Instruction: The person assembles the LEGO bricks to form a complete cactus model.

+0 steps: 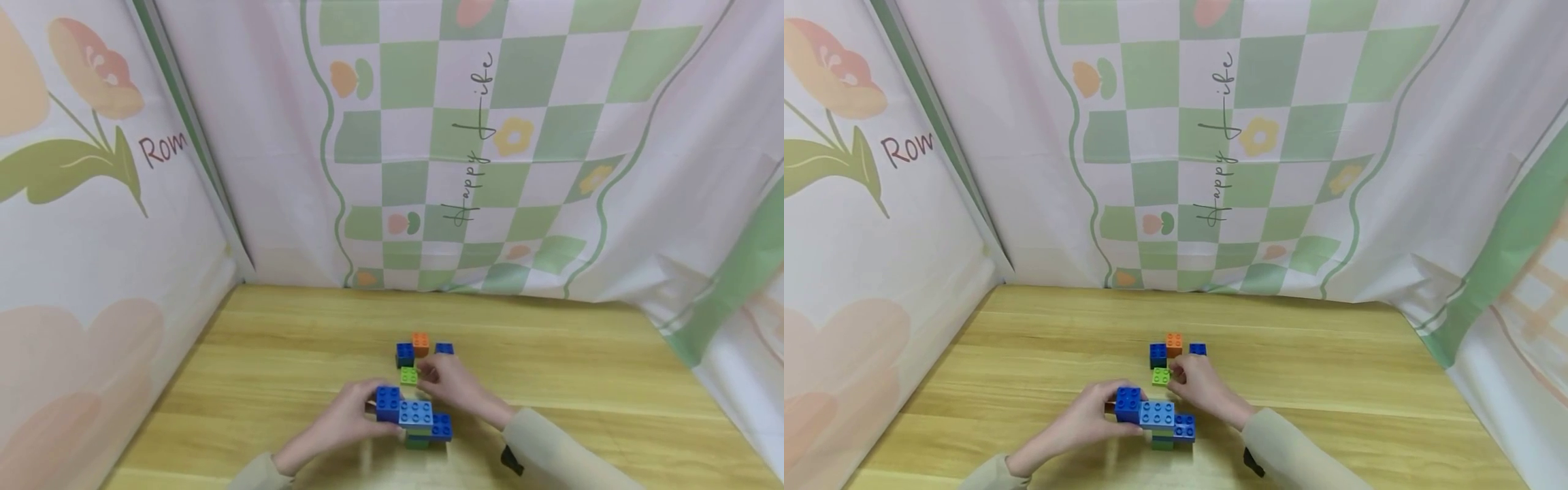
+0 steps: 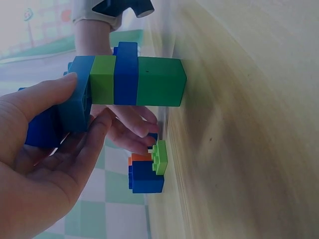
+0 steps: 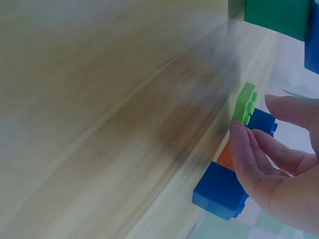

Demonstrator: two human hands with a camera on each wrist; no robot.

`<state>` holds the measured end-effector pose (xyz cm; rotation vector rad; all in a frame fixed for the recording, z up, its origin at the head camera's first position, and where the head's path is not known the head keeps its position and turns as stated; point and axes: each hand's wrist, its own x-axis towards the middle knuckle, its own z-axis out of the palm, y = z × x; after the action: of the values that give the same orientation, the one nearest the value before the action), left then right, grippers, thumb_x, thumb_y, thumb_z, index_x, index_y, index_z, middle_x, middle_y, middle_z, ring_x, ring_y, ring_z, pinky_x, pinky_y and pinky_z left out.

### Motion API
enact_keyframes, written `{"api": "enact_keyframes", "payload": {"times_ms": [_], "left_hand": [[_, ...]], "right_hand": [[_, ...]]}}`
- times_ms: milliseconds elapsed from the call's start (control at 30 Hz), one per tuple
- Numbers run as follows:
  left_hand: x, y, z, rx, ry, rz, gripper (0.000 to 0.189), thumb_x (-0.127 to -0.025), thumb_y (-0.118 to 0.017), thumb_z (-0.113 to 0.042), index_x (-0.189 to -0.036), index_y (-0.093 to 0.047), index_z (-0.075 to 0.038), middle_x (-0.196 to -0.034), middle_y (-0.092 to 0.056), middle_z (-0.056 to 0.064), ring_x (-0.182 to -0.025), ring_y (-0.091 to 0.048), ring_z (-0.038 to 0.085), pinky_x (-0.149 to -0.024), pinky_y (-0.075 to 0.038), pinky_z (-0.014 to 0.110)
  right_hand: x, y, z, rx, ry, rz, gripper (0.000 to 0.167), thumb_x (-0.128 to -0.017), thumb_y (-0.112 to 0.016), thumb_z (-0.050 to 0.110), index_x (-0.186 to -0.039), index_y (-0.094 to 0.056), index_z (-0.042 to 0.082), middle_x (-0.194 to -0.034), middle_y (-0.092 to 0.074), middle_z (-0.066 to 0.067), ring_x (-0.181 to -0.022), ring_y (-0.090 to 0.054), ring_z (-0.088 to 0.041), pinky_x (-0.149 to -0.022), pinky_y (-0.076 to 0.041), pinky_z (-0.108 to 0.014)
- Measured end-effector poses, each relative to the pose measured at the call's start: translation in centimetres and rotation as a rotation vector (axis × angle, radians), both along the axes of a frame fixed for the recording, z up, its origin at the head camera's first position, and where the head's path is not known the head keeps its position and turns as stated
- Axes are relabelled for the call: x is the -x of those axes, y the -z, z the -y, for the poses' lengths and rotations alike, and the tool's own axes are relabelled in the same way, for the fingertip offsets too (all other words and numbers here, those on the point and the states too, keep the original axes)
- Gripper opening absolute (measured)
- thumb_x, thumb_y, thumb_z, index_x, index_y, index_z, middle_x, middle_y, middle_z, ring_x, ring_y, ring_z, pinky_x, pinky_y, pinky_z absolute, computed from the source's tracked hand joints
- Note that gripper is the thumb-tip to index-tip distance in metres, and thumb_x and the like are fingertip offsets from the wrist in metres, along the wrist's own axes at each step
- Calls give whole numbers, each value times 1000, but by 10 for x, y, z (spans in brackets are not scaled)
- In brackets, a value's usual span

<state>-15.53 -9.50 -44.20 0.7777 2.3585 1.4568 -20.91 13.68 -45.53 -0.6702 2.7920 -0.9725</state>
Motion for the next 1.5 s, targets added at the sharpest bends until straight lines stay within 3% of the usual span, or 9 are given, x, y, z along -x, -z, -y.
{"api": "enact_keyframes", "payload": {"times_ms": [467,800,967,1300,1500], "left_hand": [[0,-2,-1,14,-3,-3,56,-78,-83,-22,-127,-62,-5,-113,-72,4,-95,-67,1,-82,-55,11],[0,-1,-1,2,3,-4,55,-78,-84,-23,-126,-62,-6,-112,-72,4,-95,-67,0,-82,-55,12],[1,-1,-2,-2,6,-10,55,-78,-84,-24,-125,-62,-5,-111,-72,3,-95,-67,0,-82,-55,12],[0,-1,0,-4,3,-13,54,-78,-83,-22,-125,-63,-5,-111,-73,4,-94,-67,0,-82,-55,12],[-1,0,1,-5,-9,-4,55,-78,-83,-22,-125,-62,-5,-112,-73,4,-95,-67,1,-82,-55,11]], "right_hand": [[4,4,6,-30,36,-36,29,-80,-77,6,-106,-69,-4,-95,-72,-13,-82,-65,-17,-70,-60,-31],[7,3,10,-75,46,-6,16,-82,-76,9,-95,-70,3,-78,-63,-1,-70,-52,-13,-59,-46,-22],[6,3,10,-73,32,-18,12,-82,-75,8,-92,-69,4,-76,-63,-1,-67,-52,-12,-55,-46,-20],[6,3,9,-89,18,0,15,-79,-78,8,-92,-70,5,-78,-65,-1,-68,-55,-11,-57,-49,-20],[5,4,11,-112,42,57,32,-78,-80,14,-105,-70,3,-88,-65,-5,-76,-57,-14,-63,-53,-25]]}}
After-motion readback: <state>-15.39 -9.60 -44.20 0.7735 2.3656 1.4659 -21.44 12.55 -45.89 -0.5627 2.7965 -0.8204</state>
